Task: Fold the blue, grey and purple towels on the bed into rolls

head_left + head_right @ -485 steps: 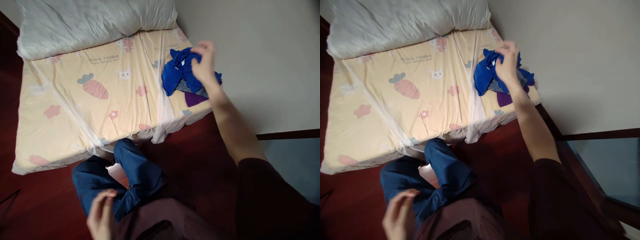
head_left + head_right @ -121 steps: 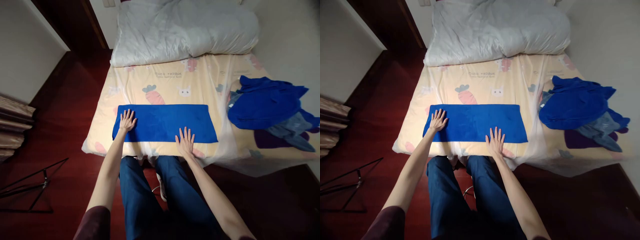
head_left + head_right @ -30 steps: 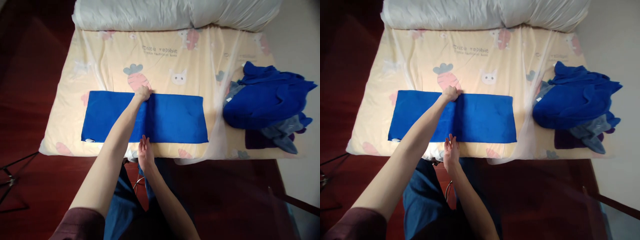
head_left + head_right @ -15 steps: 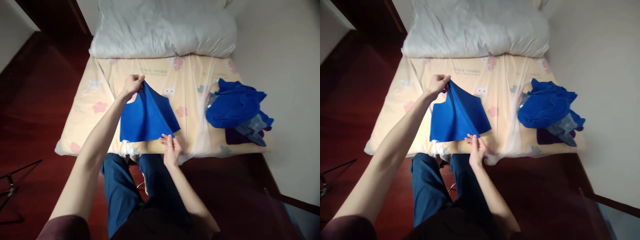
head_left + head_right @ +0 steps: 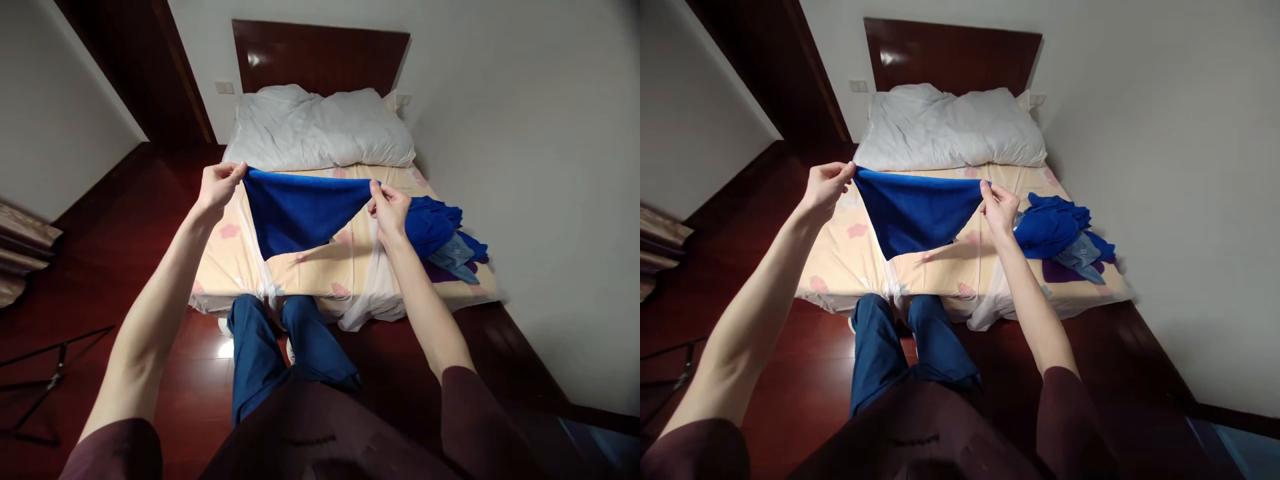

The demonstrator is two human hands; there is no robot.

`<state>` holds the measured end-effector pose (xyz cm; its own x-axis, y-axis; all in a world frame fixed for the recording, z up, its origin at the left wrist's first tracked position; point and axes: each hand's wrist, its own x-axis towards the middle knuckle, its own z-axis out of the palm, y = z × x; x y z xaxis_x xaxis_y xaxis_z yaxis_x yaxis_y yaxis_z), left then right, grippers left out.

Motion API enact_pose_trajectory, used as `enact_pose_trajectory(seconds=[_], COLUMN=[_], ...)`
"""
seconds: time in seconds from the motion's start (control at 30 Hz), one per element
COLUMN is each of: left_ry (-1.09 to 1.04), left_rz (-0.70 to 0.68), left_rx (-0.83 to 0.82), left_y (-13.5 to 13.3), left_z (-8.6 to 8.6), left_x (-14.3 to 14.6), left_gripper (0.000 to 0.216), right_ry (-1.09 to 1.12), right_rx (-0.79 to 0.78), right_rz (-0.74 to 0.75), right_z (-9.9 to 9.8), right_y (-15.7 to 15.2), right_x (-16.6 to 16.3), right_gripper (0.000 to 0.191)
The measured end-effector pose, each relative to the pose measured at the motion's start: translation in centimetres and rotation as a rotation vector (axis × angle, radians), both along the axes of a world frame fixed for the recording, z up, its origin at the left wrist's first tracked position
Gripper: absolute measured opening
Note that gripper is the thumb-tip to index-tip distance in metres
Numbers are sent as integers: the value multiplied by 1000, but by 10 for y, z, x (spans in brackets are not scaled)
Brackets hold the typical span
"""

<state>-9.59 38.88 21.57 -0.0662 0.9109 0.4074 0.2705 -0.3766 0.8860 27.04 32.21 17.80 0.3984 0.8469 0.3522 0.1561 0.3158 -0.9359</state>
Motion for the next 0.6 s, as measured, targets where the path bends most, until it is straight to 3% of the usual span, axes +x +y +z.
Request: enact_pose_trajectory(seconds=[0.23, 0.6], left_ry=[-59, -246], left_rz=[31, 13], left_rx=[-100, -125], left_y=[-54, -85], left_z=[17, 29], left_x=[-14, -6], left_gripper=[34, 32], right_ry=[169, 145], right_rx=[-7, 22], right_rz=[47, 153], right_z=[26, 48], right_y=[-8, -46], right_x=[-6, 1], right_gripper=[47, 54])
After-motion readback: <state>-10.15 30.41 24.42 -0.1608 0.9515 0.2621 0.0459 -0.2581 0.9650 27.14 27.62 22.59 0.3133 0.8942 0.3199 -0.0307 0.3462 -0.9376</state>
